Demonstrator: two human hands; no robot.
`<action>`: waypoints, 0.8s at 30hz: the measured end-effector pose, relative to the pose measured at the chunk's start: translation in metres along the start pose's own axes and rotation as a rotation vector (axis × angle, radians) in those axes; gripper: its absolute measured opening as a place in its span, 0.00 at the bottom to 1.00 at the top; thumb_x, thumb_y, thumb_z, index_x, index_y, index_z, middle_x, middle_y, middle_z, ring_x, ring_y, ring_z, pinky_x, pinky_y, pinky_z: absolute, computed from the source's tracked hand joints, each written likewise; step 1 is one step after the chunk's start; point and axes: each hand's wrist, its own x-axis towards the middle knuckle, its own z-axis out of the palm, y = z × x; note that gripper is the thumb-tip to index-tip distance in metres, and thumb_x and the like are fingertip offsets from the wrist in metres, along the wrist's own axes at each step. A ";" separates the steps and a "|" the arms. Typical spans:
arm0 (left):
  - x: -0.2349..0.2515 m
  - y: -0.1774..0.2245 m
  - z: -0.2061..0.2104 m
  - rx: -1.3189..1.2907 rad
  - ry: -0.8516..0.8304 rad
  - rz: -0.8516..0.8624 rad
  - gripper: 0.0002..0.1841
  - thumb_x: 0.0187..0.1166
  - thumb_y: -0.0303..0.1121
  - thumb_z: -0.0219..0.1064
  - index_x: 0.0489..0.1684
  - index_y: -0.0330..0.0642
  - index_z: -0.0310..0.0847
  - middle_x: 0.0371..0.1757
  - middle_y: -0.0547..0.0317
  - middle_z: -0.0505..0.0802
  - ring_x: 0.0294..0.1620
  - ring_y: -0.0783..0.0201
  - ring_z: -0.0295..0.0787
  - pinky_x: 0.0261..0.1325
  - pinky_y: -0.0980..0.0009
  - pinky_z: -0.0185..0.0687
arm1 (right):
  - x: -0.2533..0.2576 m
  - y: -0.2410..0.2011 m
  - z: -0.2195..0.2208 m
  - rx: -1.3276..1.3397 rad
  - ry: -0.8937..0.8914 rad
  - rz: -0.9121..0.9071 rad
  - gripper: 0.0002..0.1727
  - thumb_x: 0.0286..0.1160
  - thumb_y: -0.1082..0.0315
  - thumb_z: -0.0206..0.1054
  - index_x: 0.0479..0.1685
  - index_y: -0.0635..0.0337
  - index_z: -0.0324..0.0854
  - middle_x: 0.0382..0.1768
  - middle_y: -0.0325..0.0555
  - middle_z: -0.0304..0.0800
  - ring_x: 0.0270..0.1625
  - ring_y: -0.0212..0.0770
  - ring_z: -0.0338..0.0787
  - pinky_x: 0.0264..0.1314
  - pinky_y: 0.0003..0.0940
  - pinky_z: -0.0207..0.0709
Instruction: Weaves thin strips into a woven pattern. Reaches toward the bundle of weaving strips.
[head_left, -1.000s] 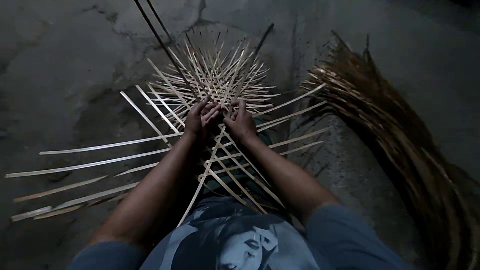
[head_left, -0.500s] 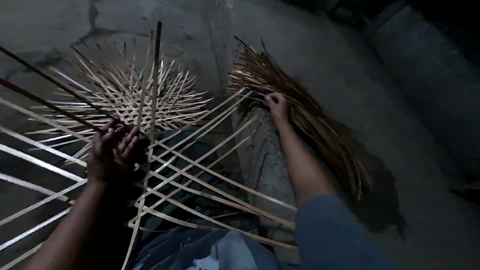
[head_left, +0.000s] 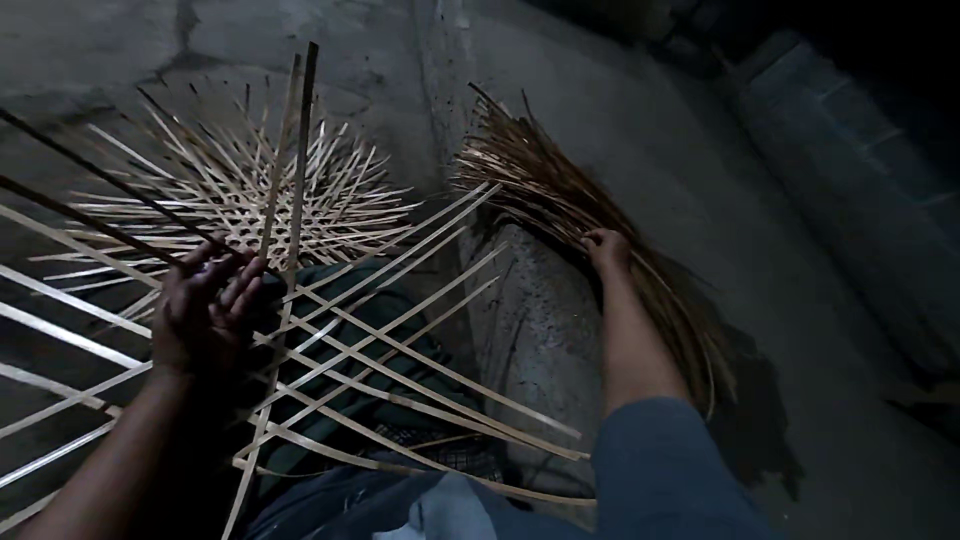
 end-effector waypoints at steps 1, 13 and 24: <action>0.000 0.000 0.000 0.006 -0.003 -0.001 0.25 0.90 0.41 0.50 0.87 0.55 0.59 0.78 0.57 0.82 0.73 0.58 0.85 0.71 0.63 0.84 | 0.003 0.000 0.001 -0.020 0.020 -0.016 0.17 0.85 0.62 0.65 0.66 0.56 0.86 0.68 0.61 0.86 0.73 0.63 0.83 0.77 0.65 0.73; -0.004 0.002 0.005 0.005 0.000 0.022 0.24 0.92 0.38 0.42 0.87 0.52 0.57 0.79 0.56 0.81 0.74 0.58 0.84 0.73 0.63 0.83 | 0.014 0.002 0.010 -0.095 -0.049 -0.036 0.18 0.75 0.69 0.72 0.64 0.58 0.86 0.64 0.65 0.87 0.69 0.68 0.84 0.71 0.71 0.74; -0.004 0.003 0.005 0.006 -0.001 0.037 0.24 0.90 0.38 0.44 0.85 0.51 0.59 0.77 0.56 0.83 0.73 0.57 0.85 0.73 0.62 0.83 | -0.003 -0.009 -0.008 -0.067 -0.106 -0.091 0.12 0.79 0.69 0.69 0.58 0.58 0.89 0.64 0.61 0.88 0.70 0.63 0.86 0.73 0.69 0.75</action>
